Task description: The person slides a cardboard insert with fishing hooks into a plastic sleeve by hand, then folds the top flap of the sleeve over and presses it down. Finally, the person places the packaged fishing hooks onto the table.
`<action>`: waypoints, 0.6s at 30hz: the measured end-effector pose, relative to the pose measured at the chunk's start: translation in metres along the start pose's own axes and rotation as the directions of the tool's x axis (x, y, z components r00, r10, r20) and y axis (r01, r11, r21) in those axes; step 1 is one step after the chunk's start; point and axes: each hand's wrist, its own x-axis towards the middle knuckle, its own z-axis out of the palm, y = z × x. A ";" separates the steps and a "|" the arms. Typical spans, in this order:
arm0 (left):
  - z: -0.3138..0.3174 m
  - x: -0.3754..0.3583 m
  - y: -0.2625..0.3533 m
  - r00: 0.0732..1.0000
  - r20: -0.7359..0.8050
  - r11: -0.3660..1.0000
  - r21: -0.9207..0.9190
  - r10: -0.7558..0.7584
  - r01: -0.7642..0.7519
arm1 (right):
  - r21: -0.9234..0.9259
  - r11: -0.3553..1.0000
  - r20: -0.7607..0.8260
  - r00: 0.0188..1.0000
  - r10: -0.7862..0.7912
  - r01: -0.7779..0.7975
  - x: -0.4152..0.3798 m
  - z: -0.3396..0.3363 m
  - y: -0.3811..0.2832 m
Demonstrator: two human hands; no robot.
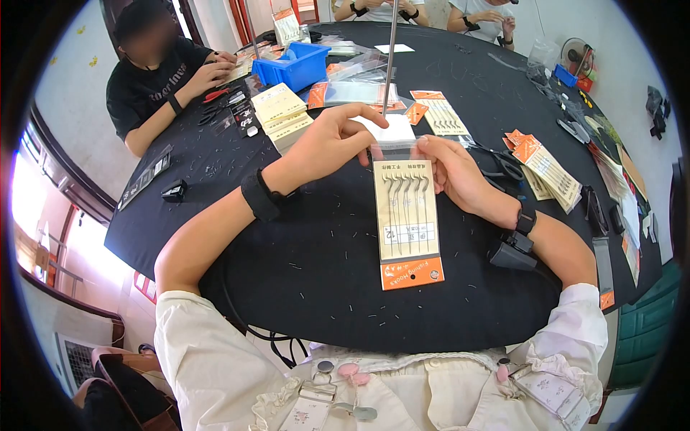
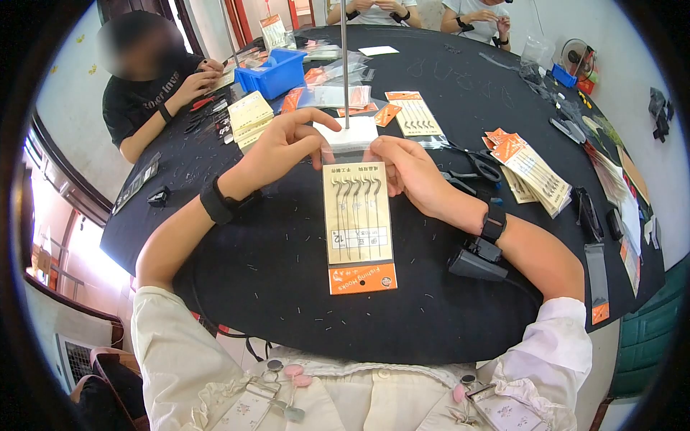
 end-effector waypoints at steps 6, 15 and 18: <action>0.001 -0.001 0.002 0.999 0.022 0.999 0.005 -0.039 0.039 | -0.001 1.000 -0.006 1.000 0.001 -0.001 0.000 0.000 0.001; -0.002 0.000 -0.003 0.998 0.060 0.998 0.067 0.014 -0.018 | -0.034 0.999 0.005 1.000 0.013 -0.013 0.001 -0.001 0.001; -0.002 0.001 -0.005 0.998 0.063 0.996 0.089 0.027 -0.032 | -0.083 0.997 0.030 1.000 -0.003 0.006 0.001 -0.002 0.003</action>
